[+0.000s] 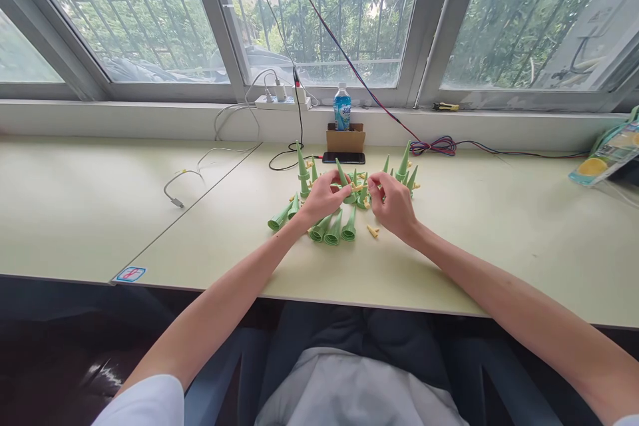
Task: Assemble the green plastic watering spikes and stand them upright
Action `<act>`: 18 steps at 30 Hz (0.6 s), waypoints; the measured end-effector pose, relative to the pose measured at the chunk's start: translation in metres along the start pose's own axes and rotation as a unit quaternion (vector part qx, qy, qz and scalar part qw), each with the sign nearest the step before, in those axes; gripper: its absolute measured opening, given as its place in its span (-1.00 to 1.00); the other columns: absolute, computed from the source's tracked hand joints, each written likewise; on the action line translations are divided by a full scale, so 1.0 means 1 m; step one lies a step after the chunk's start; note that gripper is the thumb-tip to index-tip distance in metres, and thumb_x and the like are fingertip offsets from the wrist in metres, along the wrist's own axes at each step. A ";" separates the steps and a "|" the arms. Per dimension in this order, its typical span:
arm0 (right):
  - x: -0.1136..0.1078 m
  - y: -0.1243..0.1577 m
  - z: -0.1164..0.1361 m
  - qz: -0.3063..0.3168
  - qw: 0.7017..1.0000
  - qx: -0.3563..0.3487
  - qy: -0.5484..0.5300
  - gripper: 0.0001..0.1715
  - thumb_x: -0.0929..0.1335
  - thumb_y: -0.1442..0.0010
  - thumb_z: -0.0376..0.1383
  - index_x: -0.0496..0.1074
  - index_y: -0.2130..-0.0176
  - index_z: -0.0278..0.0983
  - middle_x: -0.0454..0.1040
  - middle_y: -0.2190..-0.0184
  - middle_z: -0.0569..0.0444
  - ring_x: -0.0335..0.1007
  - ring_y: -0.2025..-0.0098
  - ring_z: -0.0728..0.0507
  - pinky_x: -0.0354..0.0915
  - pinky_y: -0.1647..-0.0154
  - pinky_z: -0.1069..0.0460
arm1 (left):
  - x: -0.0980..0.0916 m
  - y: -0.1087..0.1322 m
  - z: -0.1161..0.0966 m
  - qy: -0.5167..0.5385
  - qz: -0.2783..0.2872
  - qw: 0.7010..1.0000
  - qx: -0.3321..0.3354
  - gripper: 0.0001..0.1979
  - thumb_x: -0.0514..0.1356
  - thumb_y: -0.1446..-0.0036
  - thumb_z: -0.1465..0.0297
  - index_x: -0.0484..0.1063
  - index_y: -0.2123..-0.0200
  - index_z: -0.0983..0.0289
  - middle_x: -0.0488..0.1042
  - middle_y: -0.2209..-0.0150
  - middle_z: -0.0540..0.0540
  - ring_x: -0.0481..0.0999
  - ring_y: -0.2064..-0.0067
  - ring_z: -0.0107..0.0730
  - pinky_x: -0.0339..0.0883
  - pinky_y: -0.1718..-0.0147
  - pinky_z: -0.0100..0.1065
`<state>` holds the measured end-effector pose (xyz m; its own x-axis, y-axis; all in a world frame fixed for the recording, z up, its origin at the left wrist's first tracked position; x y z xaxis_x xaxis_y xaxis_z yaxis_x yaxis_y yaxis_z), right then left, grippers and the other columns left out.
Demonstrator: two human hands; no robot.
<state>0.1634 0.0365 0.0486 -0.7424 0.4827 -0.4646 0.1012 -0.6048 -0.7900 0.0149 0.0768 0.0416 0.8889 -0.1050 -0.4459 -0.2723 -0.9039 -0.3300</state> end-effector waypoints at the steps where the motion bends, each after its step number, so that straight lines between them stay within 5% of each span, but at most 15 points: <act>1: 0.000 0.000 0.000 0.000 1.000 0.000 0.000 -0.77 0.19 -0.38 -0.20 0.32 0.28 -0.23 0.43 0.39 0.05 0.22 0.49 -0.04 0.16 0.40 0.04 | 0.000 0.000 0.000 0.003 -0.001 1.000 -0.002 -0.86 0.17 -0.08 0.38 0.40 0.26 0.30 0.46 0.27 0.07 0.34 0.47 -0.56 0.23 0.54 -0.48; 18: 0.002 0.000 -0.003 0.014 1.000 0.008 0.006 -0.76 0.19 -0.38 -0.21 0.31 0.30 -0.23 0.43 0.41 0.06 0.23 0.48 -0.05 0.14 0.40 0.05 | 0.000 0.005 -0.007 0.066 0.000 0.998 -0.003 -0.89 0.18 -0.08 0.37 0.37 0.31 0.28 0.43 0.34 0.04 0.38 0.41 -0.53 0.26 0.50 -0.48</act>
<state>0.1637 0.0389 0.0465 -0.7309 0.4734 -0.4915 0.1110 -0.6281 -0.7701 0.0157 0.0694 0.0456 0.9300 -0.1578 -0.3320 -0.2700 -0.9063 -0.3253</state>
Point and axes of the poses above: each hand's wrist, its own y-axis away from the middle knuckle, its own x-axis out of the palm, z = x × y, the point moved 8 cm from there along -y, towards the middle knuckle
